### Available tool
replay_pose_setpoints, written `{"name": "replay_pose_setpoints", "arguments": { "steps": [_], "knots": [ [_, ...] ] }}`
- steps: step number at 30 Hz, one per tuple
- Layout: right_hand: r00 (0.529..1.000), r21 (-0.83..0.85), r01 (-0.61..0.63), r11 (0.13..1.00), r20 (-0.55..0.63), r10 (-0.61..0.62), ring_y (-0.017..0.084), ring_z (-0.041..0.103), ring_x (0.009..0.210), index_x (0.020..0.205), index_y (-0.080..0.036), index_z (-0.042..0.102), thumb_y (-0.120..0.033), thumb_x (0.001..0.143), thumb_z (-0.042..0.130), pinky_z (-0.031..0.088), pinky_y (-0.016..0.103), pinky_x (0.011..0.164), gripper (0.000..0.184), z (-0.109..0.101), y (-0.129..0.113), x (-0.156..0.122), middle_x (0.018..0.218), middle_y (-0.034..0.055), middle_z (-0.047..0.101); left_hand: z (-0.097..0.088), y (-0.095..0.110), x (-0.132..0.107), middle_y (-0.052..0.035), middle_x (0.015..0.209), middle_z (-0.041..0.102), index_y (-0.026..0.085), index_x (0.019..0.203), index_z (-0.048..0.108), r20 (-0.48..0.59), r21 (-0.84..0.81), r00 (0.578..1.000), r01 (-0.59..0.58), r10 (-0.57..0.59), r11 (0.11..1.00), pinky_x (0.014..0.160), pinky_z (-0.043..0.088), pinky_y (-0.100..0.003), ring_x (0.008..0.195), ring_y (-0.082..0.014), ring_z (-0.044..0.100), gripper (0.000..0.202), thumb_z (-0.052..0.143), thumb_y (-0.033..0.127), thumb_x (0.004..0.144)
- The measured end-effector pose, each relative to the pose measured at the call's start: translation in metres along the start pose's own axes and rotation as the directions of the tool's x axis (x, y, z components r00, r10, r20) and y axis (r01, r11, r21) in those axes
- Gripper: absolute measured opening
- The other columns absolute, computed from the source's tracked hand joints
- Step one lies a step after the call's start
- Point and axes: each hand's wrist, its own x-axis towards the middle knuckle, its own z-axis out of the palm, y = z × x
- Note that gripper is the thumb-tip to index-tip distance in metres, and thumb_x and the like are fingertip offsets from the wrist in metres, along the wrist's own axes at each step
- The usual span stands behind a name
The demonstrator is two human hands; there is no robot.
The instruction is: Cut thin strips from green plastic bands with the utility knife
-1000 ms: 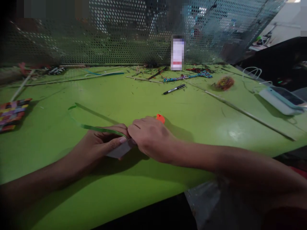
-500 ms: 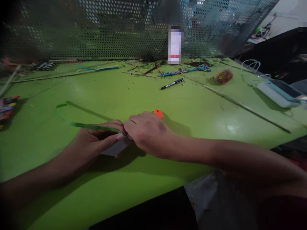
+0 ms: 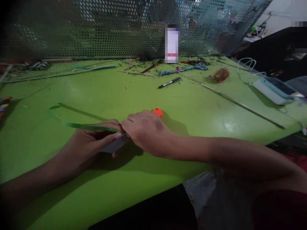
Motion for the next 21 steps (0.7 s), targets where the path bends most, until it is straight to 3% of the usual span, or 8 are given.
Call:
{"name": "replay_pose_setpoints", "arguments": {
  "steps": [21],
  "knots": [
    [0.999,-0.028,-0.027,0.999,0.02,0.028,0.012,0.041,0.064,0.079,-0.013,0.06,-0.017,0.097,0.054,0.029,0.027,0.064,0.02,0.0027,-0.0023,0.0014,0.07,0.0025,0.055,0.0003,-0.0014,-0.0009,0.0001,0.061,0.067,0.021,0.063,0.068,-0.013,0.02,0.998,0.056,-0.056,0.998,0.052,0.05,-0.023,0.057,-0.0145,0.061,0.027,0.068,0.037,0.085]
  ]
}}
